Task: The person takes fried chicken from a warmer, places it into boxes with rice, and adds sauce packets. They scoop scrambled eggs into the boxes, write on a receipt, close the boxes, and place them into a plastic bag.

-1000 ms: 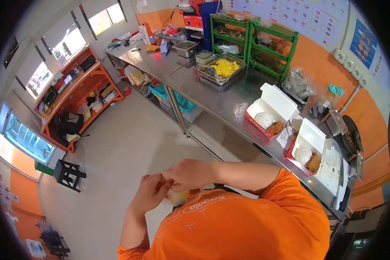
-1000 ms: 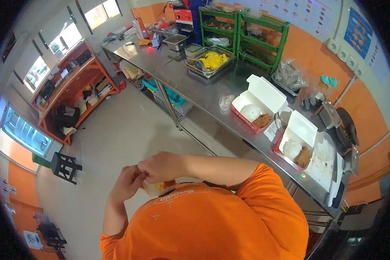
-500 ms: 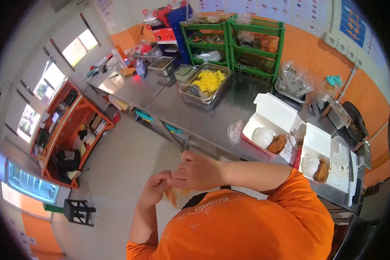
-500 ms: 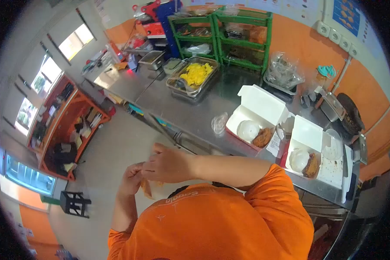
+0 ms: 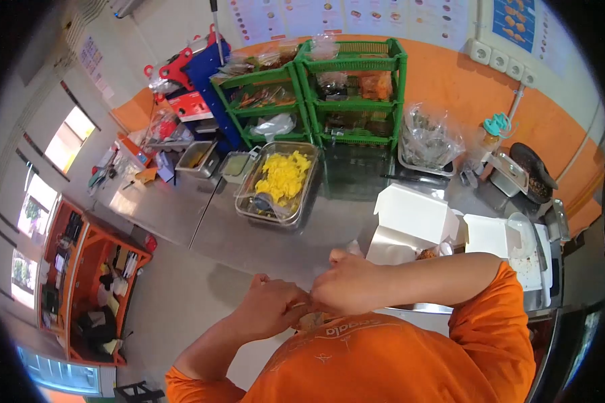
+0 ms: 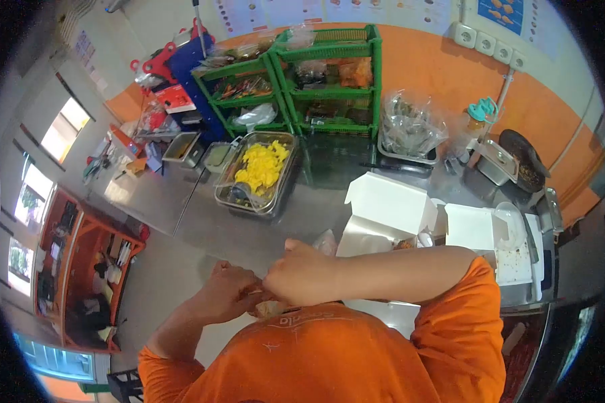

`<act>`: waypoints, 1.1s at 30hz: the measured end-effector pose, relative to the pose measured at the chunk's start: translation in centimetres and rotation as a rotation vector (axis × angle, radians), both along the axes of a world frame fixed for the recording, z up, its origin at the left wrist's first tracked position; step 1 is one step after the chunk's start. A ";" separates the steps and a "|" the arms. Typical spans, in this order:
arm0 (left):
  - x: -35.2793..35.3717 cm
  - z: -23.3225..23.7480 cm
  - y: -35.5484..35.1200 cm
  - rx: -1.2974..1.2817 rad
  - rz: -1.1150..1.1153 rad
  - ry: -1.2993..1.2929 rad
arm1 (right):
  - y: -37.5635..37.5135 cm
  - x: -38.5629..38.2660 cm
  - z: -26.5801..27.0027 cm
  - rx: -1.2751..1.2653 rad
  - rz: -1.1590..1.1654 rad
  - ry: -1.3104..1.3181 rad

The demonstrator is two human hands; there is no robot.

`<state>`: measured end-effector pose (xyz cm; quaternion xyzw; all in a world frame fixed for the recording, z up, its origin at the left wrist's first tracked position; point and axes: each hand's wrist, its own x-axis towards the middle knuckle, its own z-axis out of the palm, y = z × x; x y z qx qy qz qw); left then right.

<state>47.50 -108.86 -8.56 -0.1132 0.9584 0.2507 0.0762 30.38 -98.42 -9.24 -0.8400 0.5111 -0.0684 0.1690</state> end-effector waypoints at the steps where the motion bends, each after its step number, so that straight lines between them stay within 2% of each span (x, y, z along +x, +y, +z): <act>1: -0.5 0.4 -0.9 -0.051 -0.078 0.034 | -0.4 0.0 0.4 0.007 -0.024 0.086; 2: -0.9 0.7 -1.7 -0.096 -0.157 0.064 | -0.6 0.0 0.5 0.023 -0.047 0.166; 3: -1.0 0.7 -2.5 -0.132 -0.237 0.086 | -0.4 -0.1 0.3 -0.090 -0.060 0.069; 5: -1.0 0.6 -4.2 0.090 -0.322 0.192 | 0.3 -0.4 0.0 -0.325 -0.104 -0.123; 9: -2.2 1.7 -6.1 0.410 -0.470 0.247 | 1.3 0.5 2.4 -0.485 -0.163 -0.071; 14: -3.3 -0.2 -8.3 0.530 -0.373 0.403 | 0.4 0.9 2.9 -0.656 -0.320 -0.118; 17: -4.1 -0.4 -9.3 0.674 -0.219 0.425 | -1.4 0.7 1.0 -0.523 -0.500 -0.275; 20: -5.9 -0.5 -11.2 0.623 -0.408 0.356 | -2.6 0.1 1.0 -0.204 -0.592 -0.593; 21: -6.0 -0.6 -11.5 0.597 -0.417 0.296 | -3.1 0.2 0.3 -0.195 -0.595 -0.629; 24: -6.1 -1.0 -12.1 0.514 -0.424 0.101 | -3.5 0.8 1.1 0.013 -0.689 -0.367; 26: -6.2 -0.9 -11.9 0.449 -0.399 -0.048 | -3.8 1.6 0.9 -0.057 -0.669 -0.233; 29: -5.8 -2.5 -12.2 0.255 -0.442 0.053 | -4.4 3.0 0.6 -0.106 -0.683 -0.030; 31: -5.2 -2.4 -12.4 0.212 -0.504 0.003 | -4.5 3.5 0.1 -0.125 -0.658 0.096; 33: -4.6 -1.7 -12.6 0.136 -0.561 0.013 | -4.4 3.8 0.4 -0.042 -0.633 0.046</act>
